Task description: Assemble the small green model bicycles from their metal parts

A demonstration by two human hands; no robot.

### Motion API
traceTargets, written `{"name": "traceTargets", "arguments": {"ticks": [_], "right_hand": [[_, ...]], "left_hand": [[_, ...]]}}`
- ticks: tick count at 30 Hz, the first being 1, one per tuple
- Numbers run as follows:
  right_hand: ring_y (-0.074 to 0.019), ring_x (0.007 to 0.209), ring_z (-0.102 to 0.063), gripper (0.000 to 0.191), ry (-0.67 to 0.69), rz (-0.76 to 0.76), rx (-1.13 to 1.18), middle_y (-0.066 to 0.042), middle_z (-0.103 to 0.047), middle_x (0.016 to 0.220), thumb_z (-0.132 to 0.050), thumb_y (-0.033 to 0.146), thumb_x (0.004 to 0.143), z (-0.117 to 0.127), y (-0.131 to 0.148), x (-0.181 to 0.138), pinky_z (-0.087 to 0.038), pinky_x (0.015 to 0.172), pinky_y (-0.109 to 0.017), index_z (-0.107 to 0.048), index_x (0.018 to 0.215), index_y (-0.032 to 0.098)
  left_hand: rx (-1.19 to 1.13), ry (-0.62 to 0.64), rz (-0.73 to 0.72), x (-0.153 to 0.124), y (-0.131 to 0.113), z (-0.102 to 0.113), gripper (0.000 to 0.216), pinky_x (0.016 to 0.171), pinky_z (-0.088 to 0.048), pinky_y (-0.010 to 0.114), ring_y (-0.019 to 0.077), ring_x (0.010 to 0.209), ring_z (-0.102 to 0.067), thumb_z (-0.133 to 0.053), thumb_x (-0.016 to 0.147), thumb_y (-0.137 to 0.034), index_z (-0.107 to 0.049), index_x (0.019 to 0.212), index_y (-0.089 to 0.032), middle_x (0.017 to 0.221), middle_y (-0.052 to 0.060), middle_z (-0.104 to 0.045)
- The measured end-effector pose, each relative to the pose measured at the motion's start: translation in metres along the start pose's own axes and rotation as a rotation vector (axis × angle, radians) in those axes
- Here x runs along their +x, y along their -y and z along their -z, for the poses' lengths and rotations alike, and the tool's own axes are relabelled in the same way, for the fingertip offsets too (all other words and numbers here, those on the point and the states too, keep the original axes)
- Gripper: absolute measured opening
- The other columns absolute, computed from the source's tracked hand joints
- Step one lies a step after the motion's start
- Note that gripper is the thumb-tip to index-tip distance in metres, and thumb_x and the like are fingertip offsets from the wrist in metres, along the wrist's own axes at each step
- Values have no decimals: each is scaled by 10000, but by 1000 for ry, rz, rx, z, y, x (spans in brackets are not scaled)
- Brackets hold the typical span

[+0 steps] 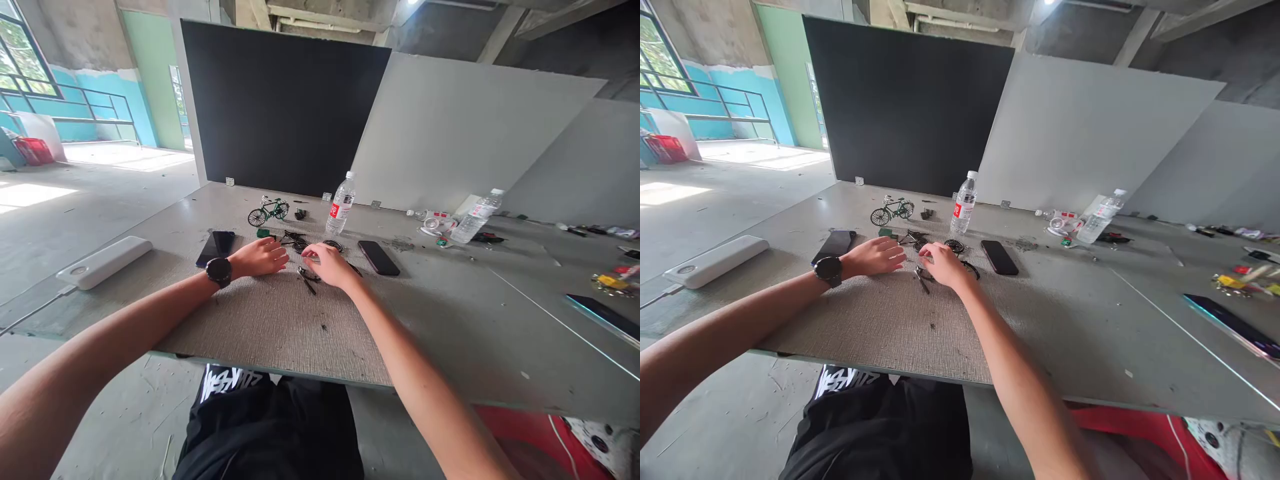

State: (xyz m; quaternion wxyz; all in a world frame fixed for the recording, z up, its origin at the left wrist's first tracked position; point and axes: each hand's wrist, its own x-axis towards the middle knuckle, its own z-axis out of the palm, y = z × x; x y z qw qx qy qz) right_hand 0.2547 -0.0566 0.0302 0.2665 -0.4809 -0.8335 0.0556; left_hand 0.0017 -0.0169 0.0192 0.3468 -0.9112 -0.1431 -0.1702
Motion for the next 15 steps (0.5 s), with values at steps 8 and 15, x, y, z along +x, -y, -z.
{"name": "traceTargets", "arguments": {"ticks": [8, 15], "right_hand": [[-215, 1007, -700, 131, 95, -33, -52, -104, -758, 1079, -678, 198, 951, -1, 4, 1, -522, 910, -341, -718, 1073, 173], [-221, 971, -702, 117, 134, -36, -79, -90, -769, 1037, -686, 201, 943, -7, 4, 4, -521, 875, -331, -722, 1052, 184]], "left_hand": [[-80, 53, 3, 1, -1, -7, 296, 791, -476, 349, 192, 844, -646, -445, 1092, -299, -700, 999, -180, 867, 55, -709], [-98, 20, 8, 2, -3, -8, 267, 749, -479, 355, 200, 807, -649, -503, 1067, -253, -713, 931, -160, 820, 59, -701]]}}
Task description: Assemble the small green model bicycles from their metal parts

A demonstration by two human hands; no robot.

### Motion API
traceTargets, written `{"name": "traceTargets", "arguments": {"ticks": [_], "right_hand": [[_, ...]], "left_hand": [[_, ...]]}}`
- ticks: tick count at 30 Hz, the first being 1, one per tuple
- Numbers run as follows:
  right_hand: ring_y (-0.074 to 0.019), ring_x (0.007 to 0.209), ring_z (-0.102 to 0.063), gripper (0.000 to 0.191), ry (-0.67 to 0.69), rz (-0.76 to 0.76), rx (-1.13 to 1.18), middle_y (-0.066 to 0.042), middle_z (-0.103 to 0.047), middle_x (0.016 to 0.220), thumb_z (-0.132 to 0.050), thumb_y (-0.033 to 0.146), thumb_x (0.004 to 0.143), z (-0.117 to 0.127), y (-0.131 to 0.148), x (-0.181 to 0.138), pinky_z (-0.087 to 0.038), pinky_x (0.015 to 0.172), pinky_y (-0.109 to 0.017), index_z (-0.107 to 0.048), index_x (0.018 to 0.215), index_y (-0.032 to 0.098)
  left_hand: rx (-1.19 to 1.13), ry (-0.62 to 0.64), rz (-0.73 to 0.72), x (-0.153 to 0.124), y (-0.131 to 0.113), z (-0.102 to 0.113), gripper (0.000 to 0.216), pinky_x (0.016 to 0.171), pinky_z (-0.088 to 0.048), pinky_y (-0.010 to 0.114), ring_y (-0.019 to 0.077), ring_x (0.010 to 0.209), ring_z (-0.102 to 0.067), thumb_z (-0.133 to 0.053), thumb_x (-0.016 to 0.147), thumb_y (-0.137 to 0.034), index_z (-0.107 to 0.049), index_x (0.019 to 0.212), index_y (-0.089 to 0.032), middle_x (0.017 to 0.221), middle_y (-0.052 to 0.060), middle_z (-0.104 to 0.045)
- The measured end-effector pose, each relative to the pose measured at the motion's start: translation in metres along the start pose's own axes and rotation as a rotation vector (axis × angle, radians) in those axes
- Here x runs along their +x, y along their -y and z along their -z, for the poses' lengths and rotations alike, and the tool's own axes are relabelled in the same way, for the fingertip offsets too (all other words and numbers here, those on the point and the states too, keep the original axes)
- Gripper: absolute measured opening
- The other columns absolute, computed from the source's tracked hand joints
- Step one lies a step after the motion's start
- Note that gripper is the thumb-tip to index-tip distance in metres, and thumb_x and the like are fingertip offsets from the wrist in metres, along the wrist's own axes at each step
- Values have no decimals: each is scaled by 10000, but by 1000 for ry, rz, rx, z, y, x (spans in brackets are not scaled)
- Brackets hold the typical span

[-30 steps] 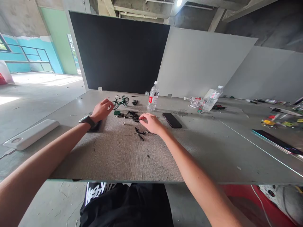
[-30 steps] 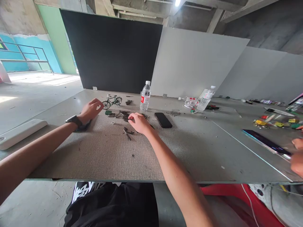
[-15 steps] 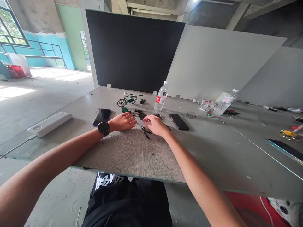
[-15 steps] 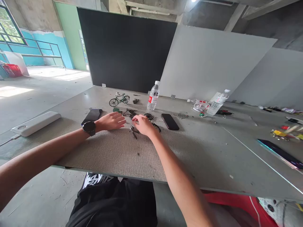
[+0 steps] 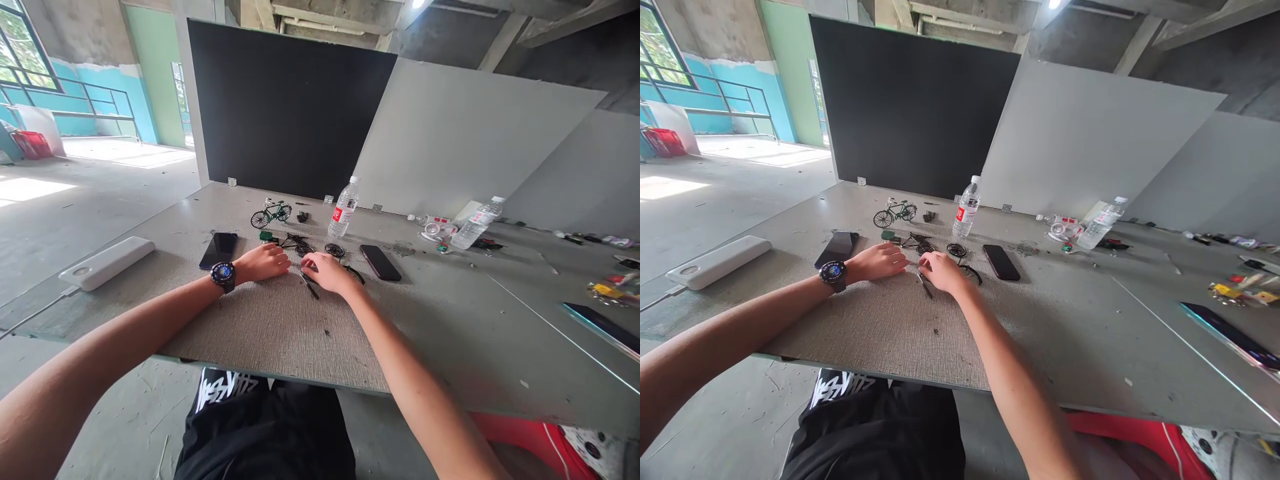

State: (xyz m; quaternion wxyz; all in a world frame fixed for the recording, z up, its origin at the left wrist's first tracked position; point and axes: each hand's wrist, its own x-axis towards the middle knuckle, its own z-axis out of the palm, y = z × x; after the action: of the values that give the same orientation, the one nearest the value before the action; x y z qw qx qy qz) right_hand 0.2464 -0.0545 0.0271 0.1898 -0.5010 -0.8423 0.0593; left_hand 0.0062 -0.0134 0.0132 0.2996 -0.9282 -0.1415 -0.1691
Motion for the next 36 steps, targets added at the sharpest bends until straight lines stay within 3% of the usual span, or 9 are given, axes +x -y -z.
{"name": "traceTargets", "arguments": {"ticks": [8, 13, 16, 21, 31, 36], "right_hand": [[-205, 923, -694, 89, -39, 17, 43, -68, -763, 1014, -689, 236, 949, 3, 1, -6, -509, 829, -317, -723, 1022, 198], [-202, 926, -682, 123, -81, 43, 84, -58, -757, 1009, -736, 261, 918, 8, -8, -11, -496, 847, -327, -715, 1020, 195], [-199, 922, -678, 31, -134, 44, 103, -39, -758, 968, -707, 215, 928, 12, -17, -13, -481, 858, -328, -712, 955, 201], [-188, 878, -666, 116, -234, -33, 106, -30, -748, 906, -621, 173, 957, 16, -27, -15, -467, 859, -327, -693, 869, 199], [-196, 980, -667, 114, -211, -195, -54, -70, -741, 1054, -600, 185, 960, 22, -45, -23, -472, 910, -318, -712, 977, 197], [-188, 934, -672, 131, -191, -268, -127, -72, -745, 1014, -595, 198, 961, 24, -58, -28, -478, 886, -311, -725, 969, 198]], "left_hand": [[-30, 21, 27, -1, -1, -3, 222, 770, -494, 349, 202, 842, -661, -539, 1056, -276, -700, 954, -162, 860, 57, -716], [-26, -10, 130, -3, -4, -7, 193, 776, -514, 355, 207, 875, -674, -547, 1050, -286, -702, 1054, -170, 975, 62, -728], [-20, 7, 180, -2, -6, -8, 172, 763, -522, 345, 208, 877, -683, -561, 1040, -277, -693, 1067, -171, 989, 61, -722], [-54, 51, 218, -1, -7, -7, 186, 797, -528, 347, 206, 896, -690, -545, 1043, -270, -686, 1116, -174, 1025, 68, -721], [-90, 64, 252, -4, -6, -11, 201, 816, -537, 356, 215, 912, -704, -533, 1048, -284, -684, 1135, -185, 1042, 73, -737], [-121, 88, 290, -5, -6, -10, 193, 821, -540, 364, 230, 931, -705, -556, 1035, -275, -695, 1121, -170, 1048, 89, -736]]}}
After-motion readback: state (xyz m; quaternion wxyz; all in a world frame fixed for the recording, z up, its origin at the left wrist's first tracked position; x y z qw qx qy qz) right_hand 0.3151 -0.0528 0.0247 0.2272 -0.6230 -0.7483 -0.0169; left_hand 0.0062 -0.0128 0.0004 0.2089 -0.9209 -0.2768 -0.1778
